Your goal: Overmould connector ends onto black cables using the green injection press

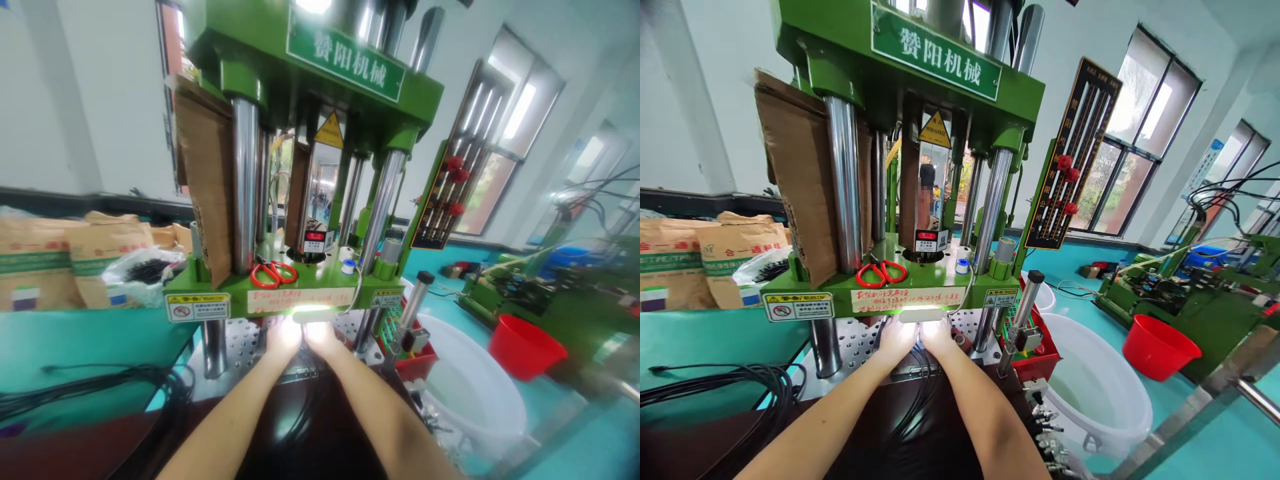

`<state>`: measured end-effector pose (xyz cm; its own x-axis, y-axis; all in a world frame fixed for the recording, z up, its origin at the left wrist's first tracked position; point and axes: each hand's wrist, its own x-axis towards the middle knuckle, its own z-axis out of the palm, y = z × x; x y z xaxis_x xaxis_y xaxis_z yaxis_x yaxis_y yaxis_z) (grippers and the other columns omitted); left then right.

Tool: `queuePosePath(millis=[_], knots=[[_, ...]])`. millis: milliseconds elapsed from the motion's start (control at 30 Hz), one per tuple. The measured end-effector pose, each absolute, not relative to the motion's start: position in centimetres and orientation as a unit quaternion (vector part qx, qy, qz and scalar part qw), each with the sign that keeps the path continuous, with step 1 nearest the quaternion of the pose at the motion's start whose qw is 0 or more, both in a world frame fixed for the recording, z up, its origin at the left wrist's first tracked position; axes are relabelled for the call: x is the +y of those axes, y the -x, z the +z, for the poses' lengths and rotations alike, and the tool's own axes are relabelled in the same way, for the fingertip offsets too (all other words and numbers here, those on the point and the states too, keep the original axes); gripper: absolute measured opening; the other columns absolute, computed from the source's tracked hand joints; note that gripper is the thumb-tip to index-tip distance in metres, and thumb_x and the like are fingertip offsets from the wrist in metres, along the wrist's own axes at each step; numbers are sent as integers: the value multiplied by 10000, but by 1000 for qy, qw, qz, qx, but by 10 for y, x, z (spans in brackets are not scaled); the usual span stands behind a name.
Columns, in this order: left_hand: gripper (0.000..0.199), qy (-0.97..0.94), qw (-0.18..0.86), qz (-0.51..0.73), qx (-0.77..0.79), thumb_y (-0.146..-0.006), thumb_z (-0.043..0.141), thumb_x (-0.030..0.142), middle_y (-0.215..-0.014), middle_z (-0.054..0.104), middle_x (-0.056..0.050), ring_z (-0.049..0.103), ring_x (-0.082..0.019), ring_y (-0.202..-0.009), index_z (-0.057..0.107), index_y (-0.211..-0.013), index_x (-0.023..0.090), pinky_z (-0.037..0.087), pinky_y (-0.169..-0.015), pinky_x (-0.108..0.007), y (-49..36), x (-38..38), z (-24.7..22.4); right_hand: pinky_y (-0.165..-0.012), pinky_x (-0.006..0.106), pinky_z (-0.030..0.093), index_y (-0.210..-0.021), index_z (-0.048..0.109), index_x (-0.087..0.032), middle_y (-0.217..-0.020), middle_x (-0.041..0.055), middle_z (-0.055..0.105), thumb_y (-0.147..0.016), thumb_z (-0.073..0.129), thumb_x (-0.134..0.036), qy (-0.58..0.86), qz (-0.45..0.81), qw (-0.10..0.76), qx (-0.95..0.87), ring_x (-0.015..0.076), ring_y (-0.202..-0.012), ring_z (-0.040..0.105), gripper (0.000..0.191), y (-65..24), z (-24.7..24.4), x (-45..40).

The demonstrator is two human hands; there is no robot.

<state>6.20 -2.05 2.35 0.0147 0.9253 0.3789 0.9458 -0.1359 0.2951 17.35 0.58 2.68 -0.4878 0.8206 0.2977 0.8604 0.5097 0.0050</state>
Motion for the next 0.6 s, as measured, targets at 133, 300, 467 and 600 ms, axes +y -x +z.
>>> queuePosePath(millis=[133, 300, 467, 600], knots=[[321, 762, 10, -241, -601, -815, 352, 281, -1060, 607, -116, 486, -259, -1050, 621, -961, 183, 310, -926, -390, -47, -23, 24, -803, 337, 430, -1049, 576, -162, -1015, 96, 635, -865, 323, -321, 449, -65, 110, -884, 207, -871, 589, 351, -190, 31, 4], [336, 797, -21, -223, -561, -810, 371, 394, -1032, 629, -95, 473, -240, -1082, 639, -881, 205, 227, -998, -387, -33, -20, 17, -821, 358, 415, -1158, 503, -186, -1043, 90, 626, -816, 391, -397, 423, -45, 79, -902, 221, -897, 582, 417, -197, 33, 5], [386, 790, -60, -222, -569, -811, 351, 420, -1097, 603, -89, 448, -236, -1111, 571, -1054, 217, 243, -980, -402, -33, -13, 14, -833, 381, 408, -1104, 546, -172, -1099, 109, 600, -829, 352, -397, 446, -34, 69, -892, 245, -967, 557, 405, -193, 28, 9], [371, 784, -86, -223, -573, -814, 343, 399, -1079, 613, -83, 478, -229, -1072, 573, -1048, 225, 261, -965, -392, -36, -6, 16, -820, 349, 420, -1048, 586, -186, -1033, 80, 633, -841, 331, -394, 466, -20, 60, -883, 210, -916, 578, 389, -186, 25, 13]])
